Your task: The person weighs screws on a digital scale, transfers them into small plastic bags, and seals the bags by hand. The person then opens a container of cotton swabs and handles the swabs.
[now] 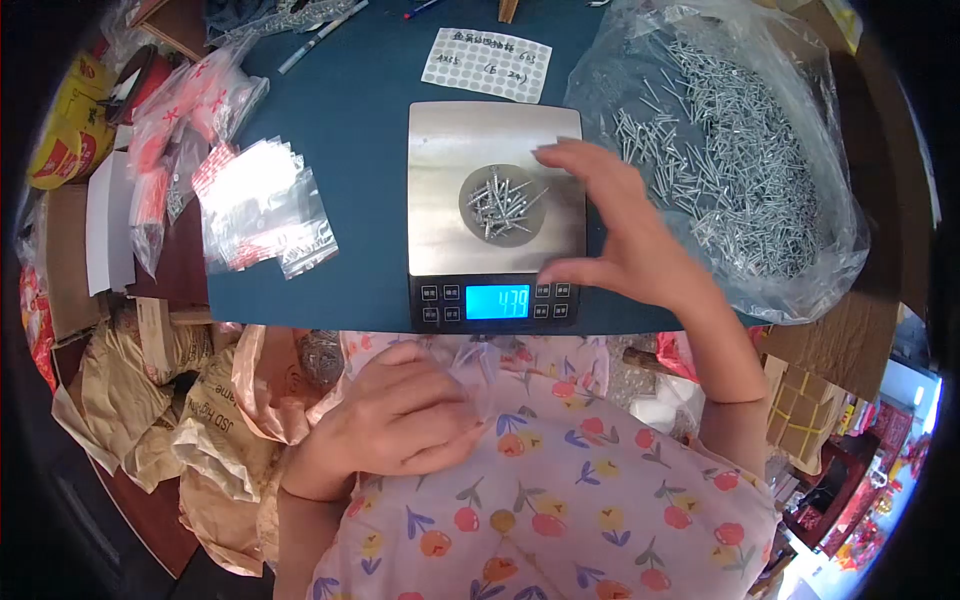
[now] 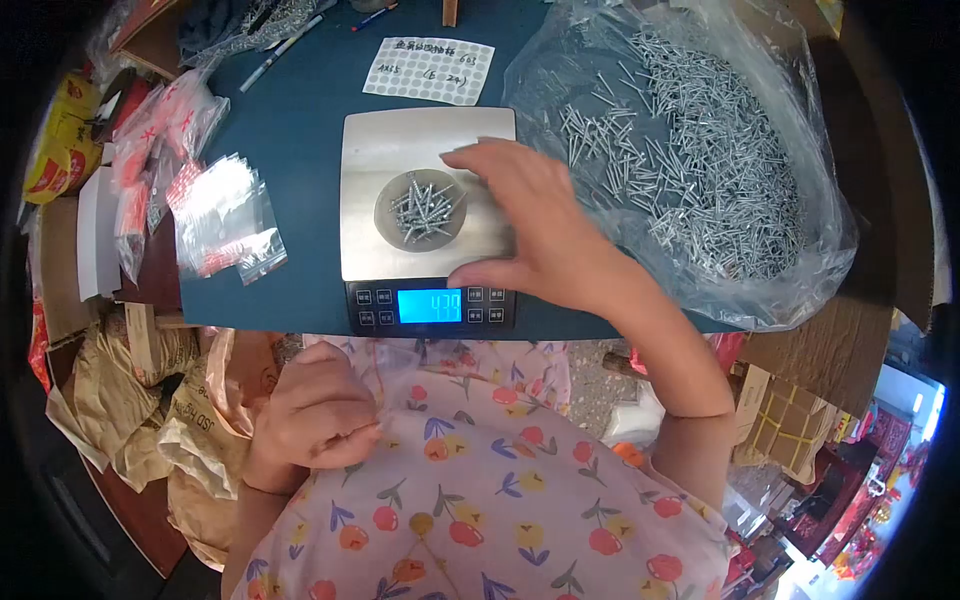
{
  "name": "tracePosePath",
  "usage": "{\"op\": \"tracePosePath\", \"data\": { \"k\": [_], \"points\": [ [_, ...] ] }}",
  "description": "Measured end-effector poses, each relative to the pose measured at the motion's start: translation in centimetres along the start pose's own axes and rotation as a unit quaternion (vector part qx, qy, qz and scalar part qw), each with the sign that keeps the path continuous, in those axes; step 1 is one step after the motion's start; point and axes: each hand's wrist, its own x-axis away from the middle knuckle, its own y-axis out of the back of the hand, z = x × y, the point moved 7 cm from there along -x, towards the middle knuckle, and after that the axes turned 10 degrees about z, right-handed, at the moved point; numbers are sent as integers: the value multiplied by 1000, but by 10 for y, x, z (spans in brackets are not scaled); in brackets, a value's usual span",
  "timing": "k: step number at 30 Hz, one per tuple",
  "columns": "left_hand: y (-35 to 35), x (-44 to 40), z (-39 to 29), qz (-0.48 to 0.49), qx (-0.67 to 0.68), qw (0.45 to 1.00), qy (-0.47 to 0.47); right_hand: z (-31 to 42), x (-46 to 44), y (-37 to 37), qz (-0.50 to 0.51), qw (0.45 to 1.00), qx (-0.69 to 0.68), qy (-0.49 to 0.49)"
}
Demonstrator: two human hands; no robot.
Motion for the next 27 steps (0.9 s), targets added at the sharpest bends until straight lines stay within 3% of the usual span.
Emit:
{"op": "tracePosePath", "data": {
  "k": [8, 15, 18, 21, 24, 27],
  "points": [
    [8, 0, 5, -76, -36, 996, 26, -9, -18, -30, 29, 1000, 5, -9],
    [7, -3, 12, -67, -30, 995, 71, -17, -18, -38, 5, 998, 61, -5],
    [5, -6, 23, -71, -31, 991, 104, -11, -15, -27, 43, 997, -47, -31],
    [-1, -7, 37, -89, -37, 988, 124, -3, -16, -20, 25, 945, -327, -1],
    [-3, -13, 38, -110, -39, 987, 113, 28, -21, -4, 59, 949, -290, 106],
    [-8, -19, 35, -124, -62, 986, 91, 52, -23, -4, 110, 957, -251, 93]
  ]
}}
